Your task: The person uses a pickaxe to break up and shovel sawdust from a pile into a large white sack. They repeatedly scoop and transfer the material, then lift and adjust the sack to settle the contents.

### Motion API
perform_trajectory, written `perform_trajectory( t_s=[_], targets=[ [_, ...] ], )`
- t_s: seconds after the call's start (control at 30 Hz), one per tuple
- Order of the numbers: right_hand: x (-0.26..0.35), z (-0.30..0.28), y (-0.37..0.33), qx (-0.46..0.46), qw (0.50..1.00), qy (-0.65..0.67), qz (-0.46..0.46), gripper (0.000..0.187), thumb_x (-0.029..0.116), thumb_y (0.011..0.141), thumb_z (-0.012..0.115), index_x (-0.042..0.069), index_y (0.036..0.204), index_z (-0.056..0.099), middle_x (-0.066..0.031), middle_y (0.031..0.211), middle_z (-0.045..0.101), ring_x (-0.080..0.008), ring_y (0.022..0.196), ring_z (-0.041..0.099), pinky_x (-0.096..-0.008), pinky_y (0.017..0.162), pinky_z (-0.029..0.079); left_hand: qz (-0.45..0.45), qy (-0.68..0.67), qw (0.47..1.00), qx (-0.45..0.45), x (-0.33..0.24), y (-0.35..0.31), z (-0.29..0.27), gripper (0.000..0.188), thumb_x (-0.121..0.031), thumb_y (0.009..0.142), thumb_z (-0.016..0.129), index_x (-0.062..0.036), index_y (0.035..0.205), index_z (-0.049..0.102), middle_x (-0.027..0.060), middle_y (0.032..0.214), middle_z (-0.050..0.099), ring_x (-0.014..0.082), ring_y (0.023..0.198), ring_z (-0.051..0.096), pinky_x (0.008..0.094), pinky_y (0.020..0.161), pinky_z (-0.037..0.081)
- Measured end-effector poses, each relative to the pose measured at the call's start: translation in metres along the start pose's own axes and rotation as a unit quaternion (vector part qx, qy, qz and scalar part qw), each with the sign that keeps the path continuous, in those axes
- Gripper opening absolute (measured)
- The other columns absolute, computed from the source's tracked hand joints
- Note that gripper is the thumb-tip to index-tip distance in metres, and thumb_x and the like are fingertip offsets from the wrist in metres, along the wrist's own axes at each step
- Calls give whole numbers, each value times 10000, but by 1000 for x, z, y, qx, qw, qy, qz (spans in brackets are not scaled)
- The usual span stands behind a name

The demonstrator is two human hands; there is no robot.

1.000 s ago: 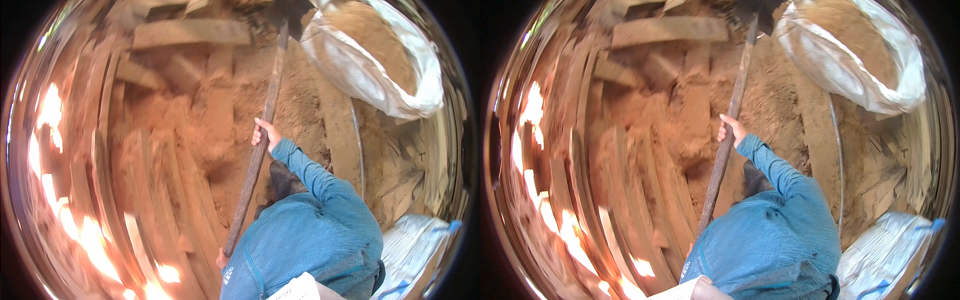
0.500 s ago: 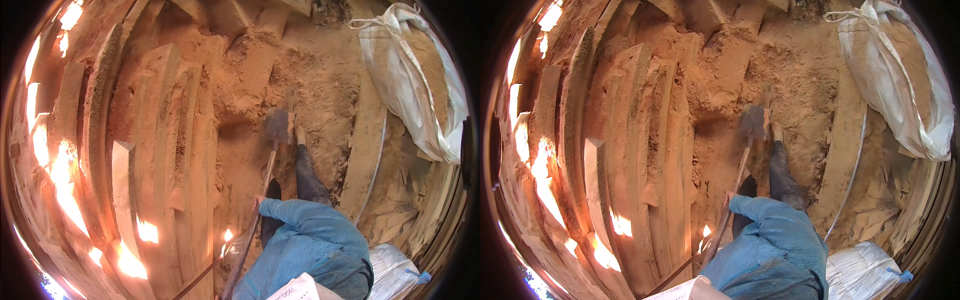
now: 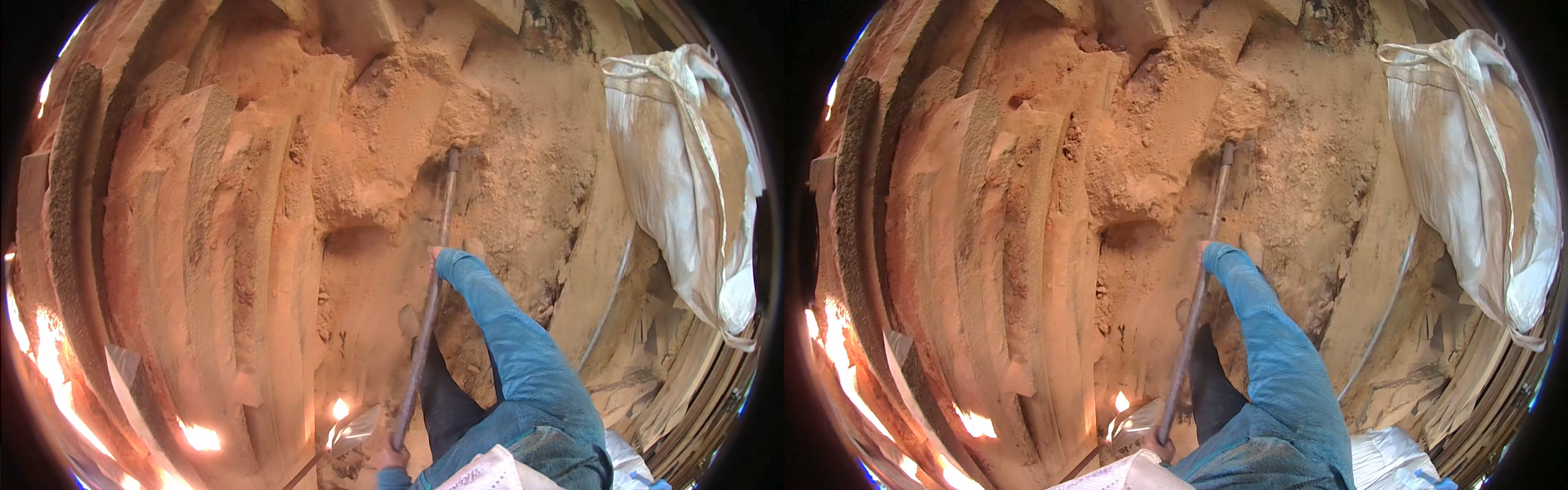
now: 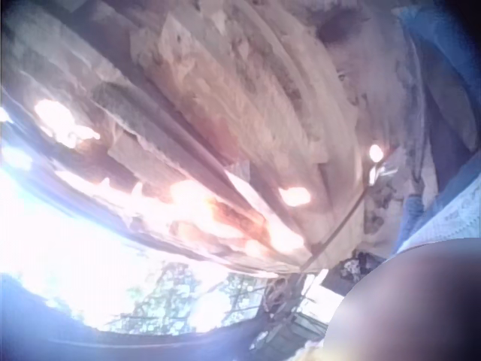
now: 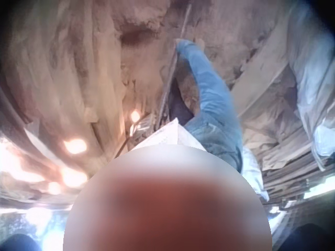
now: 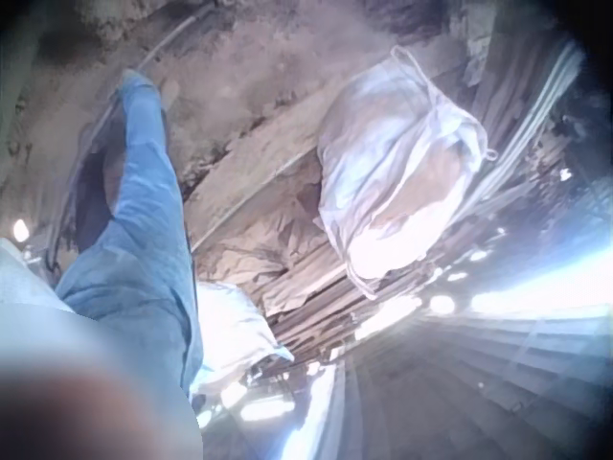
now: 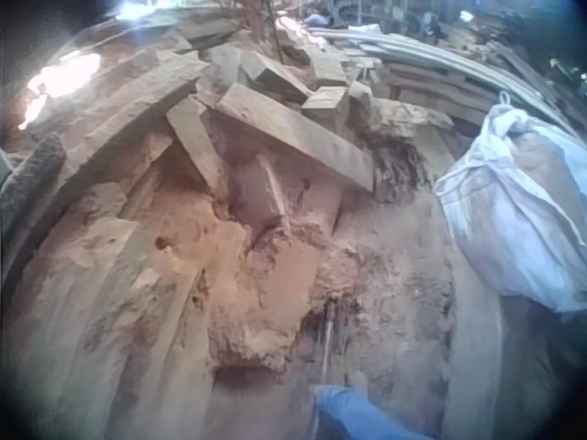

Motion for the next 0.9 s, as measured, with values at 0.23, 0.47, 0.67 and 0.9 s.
perform_trajectory(
  t_s=[0.23, 0.47, 0.67, 0.9],
  targets=[
    [-13, -32, -3, 43, 996, 43, -63, 307, 284, 882, 588, 75, 709, 445, -78, 556, 426, -226, 473, 442, -407, 433, 430, -96, -42, 994, 20, -40, -15, 49, 308, -240, 719, 641, -193, 1018, 582, 190, 709, 636, 405, 663, 627, 499, 596, 497],
    [-19, -19, 8, 25, 996, 49, -65, 316, 270, 870, 599, 86, 665, 445, -59, 520, 403, -227, 438, 434, -421, 422, 429, -68, 16, 997, 30, 7, 1, 78, 333, -256, 715, 646, -228, 1041, 588, 187, 696, 634, 408, 650, 622, 494, 579, 498],
    [-81, -11, 22, 5, 997, 68, -42, 286, 256, 859, 597, 85, 678, 458, -56, 517, 414, -215, 427, 435, -405, 407, 418, -44, -25, 999, 3, 99, 22, 134, 372, -219, 700, 652, -238, 1062, 571, 159, 792, 655, 376, 736, 640, 482, 626, 507],
    [-153, -11, -5, 37, 977, 209, 10, 244, 257, 852, 597, 88, 721, 480, -51, 520, 412, -215, 422, 437, -398, 403, 401, -52, 65, 994, 66, 168, 26, 74, 435, -198, 681, 671, -214, 1099, 552, 154, 869, 659, 364, 770, 645, 474, 667, 509]
  ],
)
Point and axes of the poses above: each hand's wrist, its own y-axis towards the middle knuckle, its own z-axis out of the palm, x = y × z, the point moved 4 cm from there along y, towards the middle knuckle
